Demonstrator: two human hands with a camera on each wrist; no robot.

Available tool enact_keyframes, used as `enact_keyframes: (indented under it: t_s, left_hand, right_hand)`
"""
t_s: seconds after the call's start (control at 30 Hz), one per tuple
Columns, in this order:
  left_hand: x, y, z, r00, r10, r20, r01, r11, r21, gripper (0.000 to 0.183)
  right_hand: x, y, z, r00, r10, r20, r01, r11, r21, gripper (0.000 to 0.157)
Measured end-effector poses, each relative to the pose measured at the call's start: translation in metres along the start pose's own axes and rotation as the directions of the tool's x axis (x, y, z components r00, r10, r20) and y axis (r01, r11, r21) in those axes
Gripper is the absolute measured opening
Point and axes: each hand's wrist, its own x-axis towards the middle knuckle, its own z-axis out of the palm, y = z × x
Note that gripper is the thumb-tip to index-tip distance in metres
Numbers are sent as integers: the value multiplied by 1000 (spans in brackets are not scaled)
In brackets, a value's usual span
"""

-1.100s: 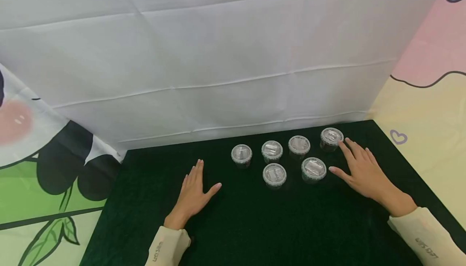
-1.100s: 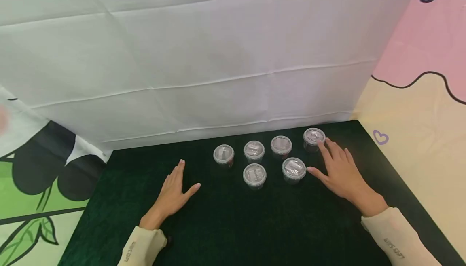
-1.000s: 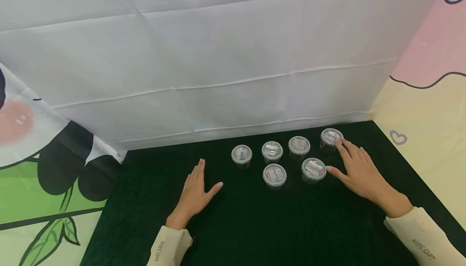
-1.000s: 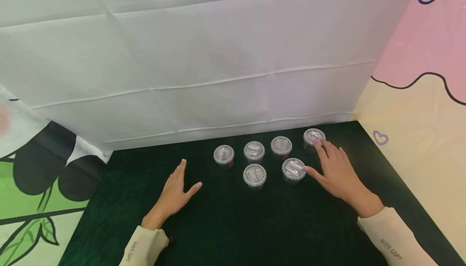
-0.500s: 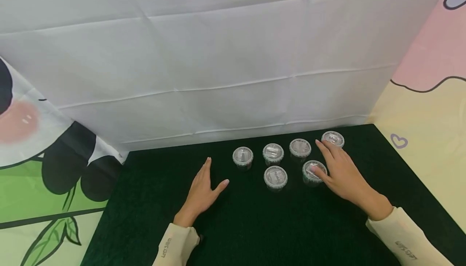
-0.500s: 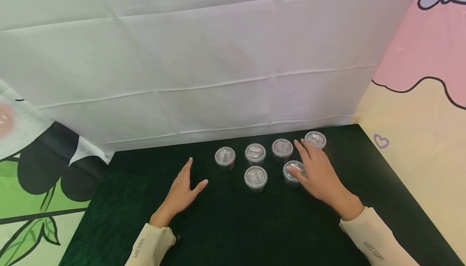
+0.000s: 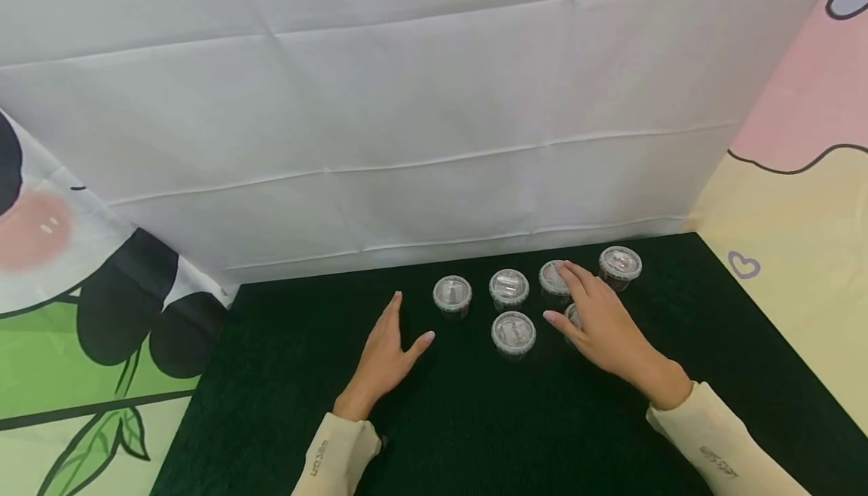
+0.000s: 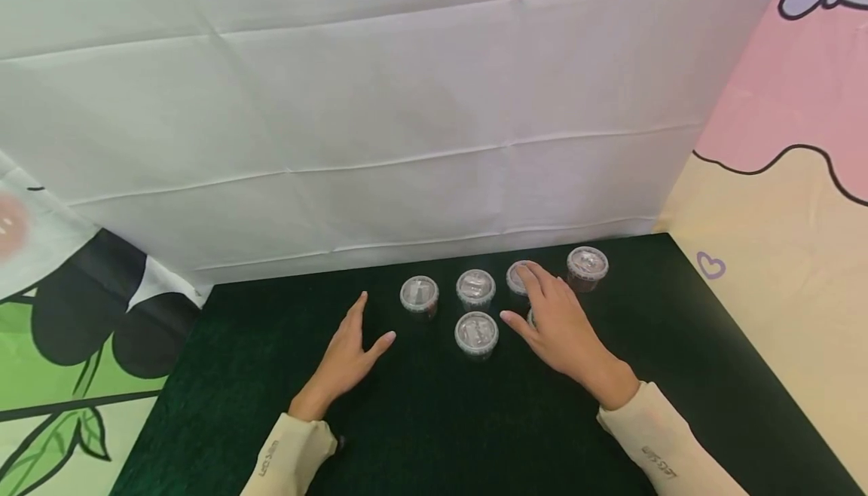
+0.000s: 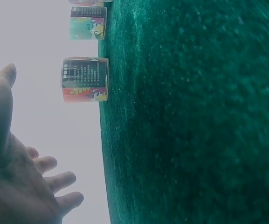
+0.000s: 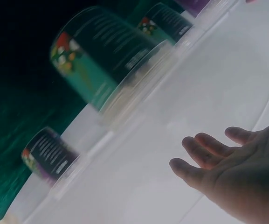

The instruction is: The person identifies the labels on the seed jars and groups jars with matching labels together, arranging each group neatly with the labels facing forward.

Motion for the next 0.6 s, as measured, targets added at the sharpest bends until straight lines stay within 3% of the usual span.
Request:
enact_keyframes:
  t_s: [0.6]
  left_hand:
    - [6, 11, 6, 1000, -18, -18, 16, 995, -97, 96]
  right_hand:
    - [20, -39, 19, 999, -8, 32, 5, 995, 96, 77]
